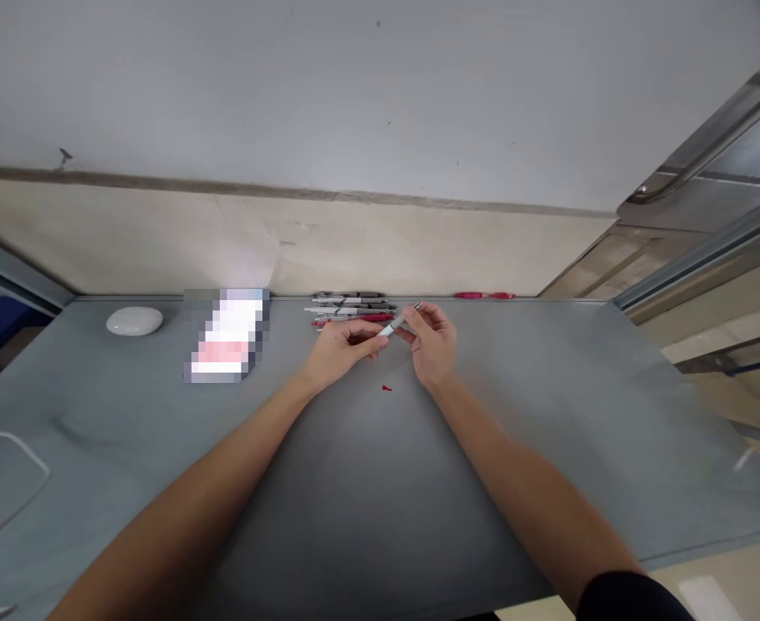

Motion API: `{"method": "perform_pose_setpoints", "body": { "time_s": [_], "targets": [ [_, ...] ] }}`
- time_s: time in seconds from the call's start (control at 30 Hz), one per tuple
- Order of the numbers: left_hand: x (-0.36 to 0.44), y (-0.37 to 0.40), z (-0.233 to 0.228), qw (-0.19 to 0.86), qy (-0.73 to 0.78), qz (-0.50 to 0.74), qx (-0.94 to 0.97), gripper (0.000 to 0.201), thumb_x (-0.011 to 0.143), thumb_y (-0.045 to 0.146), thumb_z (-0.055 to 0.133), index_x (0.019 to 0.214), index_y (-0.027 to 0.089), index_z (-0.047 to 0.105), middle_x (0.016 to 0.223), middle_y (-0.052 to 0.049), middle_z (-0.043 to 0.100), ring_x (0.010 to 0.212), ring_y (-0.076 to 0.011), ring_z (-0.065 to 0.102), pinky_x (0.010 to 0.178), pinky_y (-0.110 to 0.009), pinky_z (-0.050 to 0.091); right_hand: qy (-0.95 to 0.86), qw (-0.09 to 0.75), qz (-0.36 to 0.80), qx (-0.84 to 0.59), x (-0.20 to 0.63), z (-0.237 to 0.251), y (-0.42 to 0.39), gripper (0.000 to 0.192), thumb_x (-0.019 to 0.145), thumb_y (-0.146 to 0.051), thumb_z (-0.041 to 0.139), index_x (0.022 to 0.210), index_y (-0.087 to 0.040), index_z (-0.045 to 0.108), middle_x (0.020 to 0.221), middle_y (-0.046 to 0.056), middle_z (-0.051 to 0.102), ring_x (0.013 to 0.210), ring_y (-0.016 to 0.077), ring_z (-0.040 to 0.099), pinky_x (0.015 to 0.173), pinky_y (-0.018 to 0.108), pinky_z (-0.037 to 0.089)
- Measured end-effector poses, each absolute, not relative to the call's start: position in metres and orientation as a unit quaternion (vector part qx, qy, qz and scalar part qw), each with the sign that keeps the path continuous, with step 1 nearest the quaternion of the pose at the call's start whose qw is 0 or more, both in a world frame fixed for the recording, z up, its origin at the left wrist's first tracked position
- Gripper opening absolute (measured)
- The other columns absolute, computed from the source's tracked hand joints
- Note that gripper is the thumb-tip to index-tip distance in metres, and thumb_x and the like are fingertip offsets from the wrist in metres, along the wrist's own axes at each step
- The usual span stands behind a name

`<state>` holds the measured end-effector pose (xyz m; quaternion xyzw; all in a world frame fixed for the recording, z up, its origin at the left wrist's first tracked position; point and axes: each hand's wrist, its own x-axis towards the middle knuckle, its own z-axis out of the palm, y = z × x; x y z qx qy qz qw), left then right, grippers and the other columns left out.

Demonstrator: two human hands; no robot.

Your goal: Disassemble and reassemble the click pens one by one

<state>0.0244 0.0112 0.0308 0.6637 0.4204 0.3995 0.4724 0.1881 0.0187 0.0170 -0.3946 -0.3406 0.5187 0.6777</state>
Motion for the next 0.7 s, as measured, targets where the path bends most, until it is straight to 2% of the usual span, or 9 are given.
{"method": "perform_pose_setpoints", "body": {
  "time_s": [0.13,0.33,0.53,0.7],
  "targets": [
    [0.0234,0.0119,0.0264,0.495,0.419,0.399,0.649,0.025,0.079,0.038,0.074,0.089,0.016,0.074,0.067,0.000,0.067,0.060,-0.0128,0.061,0.064,-0.028,0.054,-0.327,0.672,0.535,-0.395,0.1891,0.0178,0.0184,0.029,0.062,-0.035,0.083,0.073,-0.024,0.058,0.077,-0.004,0.063,0.074,0.0126,0.062,0.074,0.035,0.061],
    [0.0209,0.0122,0.0259,0.540,0.376,0.367,0.658,0.026,0.085,0.041,0.067,0.086,0.015,0.074,0.076,-0.003,0.071,0.062,-0.0125,0.064,0.064,-0.026,0.055,-0.318,0.664,0.557,-0.384,0.1899,0.0189,0.0175,0.026,0.060,-0.033,0.084,0.071,-0.024,0.063,0.074,-0.005,0.063,0.069,0.0111,0.061,0.069,0.030,0.059],
    [0.0185,0.0138,0.0264,0.574,0.342,0.349,0.657,0.031,0.088,0.043,0.065,0.082,0.014,0.072,0.073,-0.003,0.069,0.061,-0.0116,0.064,0.063,-0.025,0.055,-0.312,0.659,0.572,-0.375,0.1898,0.0172,0.0168,0.022,0.062,-0.032,0.085,0.072,-0.023,0.067,0.077,-0.004,0.067,0.071,0.0111,0.063,0.069,0.028,0.058],
    [0.0177,0.0155,0.0261,0.620,0.323,0.322,0.639,0.037,0.092,0.047,0.061,0.086,0.012,0.072,0.080,-0.007,0.072,0.068,-0.0148,0.068,0.066,-0.027,0.057,-0.299,0.669,0.585,-0.349,0.1890,0.0162,0.0176,0.019,0.063,-0.029,0.086,0.072,-0.023,0.070,0.079,-0.004,0.068,0.073,0.0100,0.065,0.067,0.025,0.058]
  ]
}}
